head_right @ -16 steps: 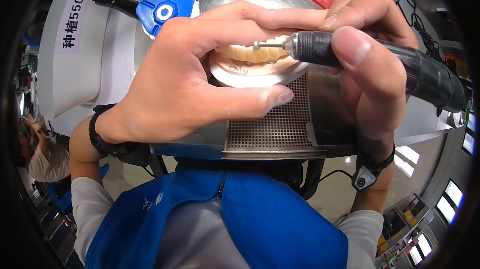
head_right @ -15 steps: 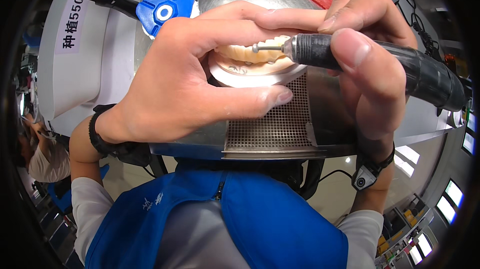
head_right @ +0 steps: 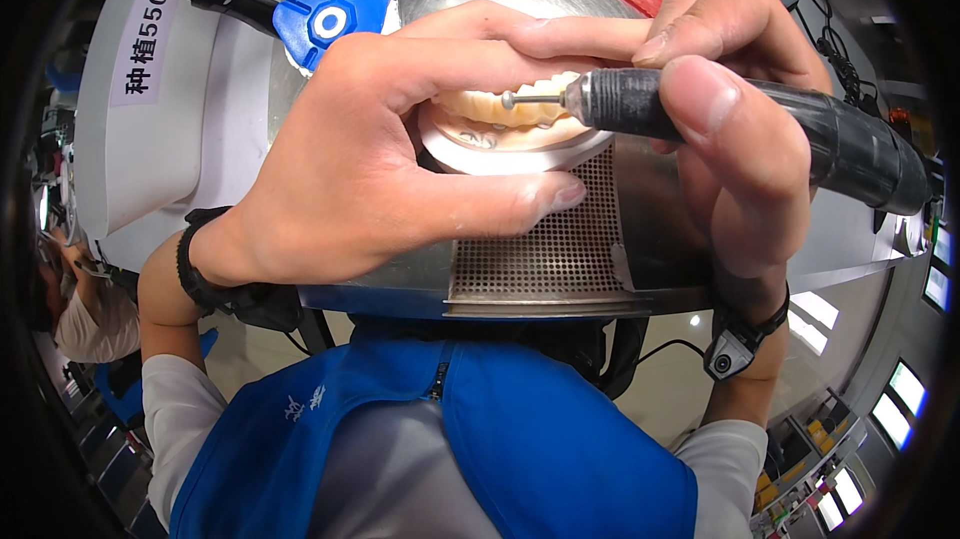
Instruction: Using a handheld grinding tool to refine the edges and surfaces of a dental mold.
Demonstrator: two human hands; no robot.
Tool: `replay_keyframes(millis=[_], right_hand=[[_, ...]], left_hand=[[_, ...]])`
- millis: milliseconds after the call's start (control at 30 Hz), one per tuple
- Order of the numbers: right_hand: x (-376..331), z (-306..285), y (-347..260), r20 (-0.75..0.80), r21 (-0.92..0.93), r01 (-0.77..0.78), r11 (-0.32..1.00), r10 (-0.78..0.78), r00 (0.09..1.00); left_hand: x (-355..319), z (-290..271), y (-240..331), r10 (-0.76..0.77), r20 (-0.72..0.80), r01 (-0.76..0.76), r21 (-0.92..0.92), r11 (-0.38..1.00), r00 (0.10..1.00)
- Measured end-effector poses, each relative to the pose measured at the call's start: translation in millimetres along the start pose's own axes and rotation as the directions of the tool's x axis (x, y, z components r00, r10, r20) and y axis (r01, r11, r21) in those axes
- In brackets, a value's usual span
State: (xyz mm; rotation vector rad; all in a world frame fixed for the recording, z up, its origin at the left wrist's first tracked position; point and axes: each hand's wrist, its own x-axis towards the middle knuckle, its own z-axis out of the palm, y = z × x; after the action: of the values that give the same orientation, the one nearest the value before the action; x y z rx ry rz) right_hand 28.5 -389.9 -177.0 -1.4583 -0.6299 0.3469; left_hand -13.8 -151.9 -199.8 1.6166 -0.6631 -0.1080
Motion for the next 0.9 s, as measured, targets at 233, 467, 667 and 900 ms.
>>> replay_keyframes(millis=[233,467,667,900], right_hand=[[-0.3,-3.1,2.7,0.017,0.010,0.012,1.000,-0.012,1.000],[-0.1,3.6,1.3,-0.022,0.004,0.000,1.000,0.000,1.000],[1.8,1.5,0.8,-0.017,0.040,-0.007,0.999,0.008,1.000],[3.2,-2.9,4.8,0.018,0.028,0.018,0.999,-0.019,1.000]], left_hand=[[-0.1,-2.1,4.3,-0.045,0.008,0.045,0.006,0.999,0.999],[-0.3,0.2,2.7,-0.053,-0.026,0.053,-0.006,0.999,0.998],[-0.4,-0.7,1.7,-0.030,-0.028,0.030,-0.011,0.999,0.999],[-1.8,-2.8,1.9,-0.033,-0.013,0.033,-0.013,0.999,0.999]])
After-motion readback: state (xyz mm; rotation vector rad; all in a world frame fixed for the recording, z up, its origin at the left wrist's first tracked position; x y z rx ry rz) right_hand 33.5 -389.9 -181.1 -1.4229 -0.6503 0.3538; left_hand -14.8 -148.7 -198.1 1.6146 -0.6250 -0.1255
